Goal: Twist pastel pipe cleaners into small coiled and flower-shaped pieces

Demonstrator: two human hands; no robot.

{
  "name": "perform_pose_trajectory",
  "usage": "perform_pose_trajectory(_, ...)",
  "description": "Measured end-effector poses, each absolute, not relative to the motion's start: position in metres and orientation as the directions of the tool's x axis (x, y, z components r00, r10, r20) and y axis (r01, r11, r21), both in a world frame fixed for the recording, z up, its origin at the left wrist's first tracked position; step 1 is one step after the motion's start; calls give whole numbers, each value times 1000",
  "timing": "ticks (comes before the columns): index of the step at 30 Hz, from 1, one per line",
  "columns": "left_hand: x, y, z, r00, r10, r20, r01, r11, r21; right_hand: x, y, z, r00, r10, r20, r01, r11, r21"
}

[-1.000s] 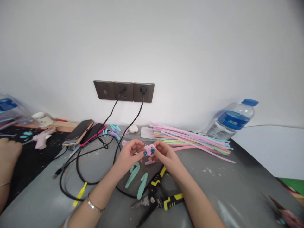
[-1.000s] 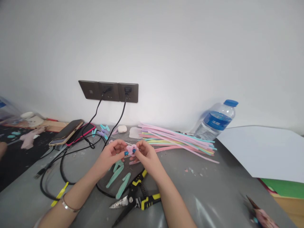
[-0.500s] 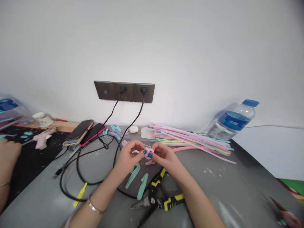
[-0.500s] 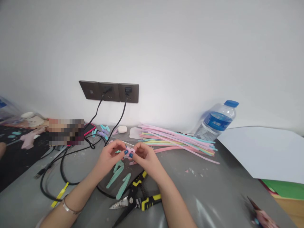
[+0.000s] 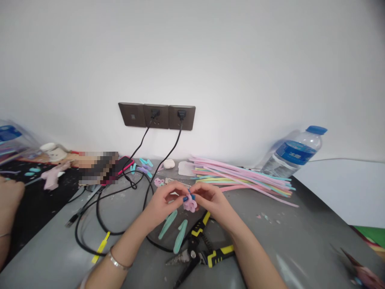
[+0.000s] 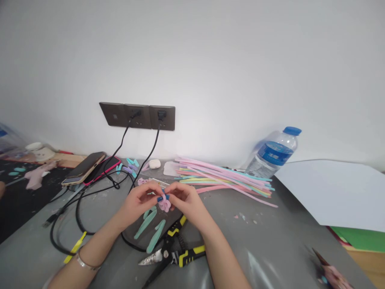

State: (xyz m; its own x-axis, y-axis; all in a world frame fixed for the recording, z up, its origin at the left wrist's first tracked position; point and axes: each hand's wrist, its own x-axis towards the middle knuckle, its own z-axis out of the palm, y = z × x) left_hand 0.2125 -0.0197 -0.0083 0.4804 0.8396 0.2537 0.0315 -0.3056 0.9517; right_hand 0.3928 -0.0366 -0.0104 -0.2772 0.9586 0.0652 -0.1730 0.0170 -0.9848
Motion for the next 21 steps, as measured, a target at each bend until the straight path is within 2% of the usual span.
perform_pose_trajectory(6, 211, -19, -10, 518, 779, 352, 27, -426, 904, 393, -37, -10, -272, 962, 33, -169, -14, -985)
perform_pose_trajectory(11, 211, -20, -11, 523, 781, 342, 22, -413, 910, 393, -37, -12, -281, 958, 53, -186, 0, -983)
perform_pose_trajectory(14, 213, -20, -12, 513, 765, 391, -6, -452, 892, 393, -37, -12, -284, 958, 51, -200, -7, -980)
perform_pose_trajectory(16, 214, -21, -14, 465, 795, 390, -8, -437, 899, 393, -38, -11, -283, 958, 39, -222, -26, -975)
perform_pose_trajectory(21, 216, -21, -14, 278, 918, 284, 45, -308, 950, 391, -39, -8, -281, 959, 26, -238, -44, -970)
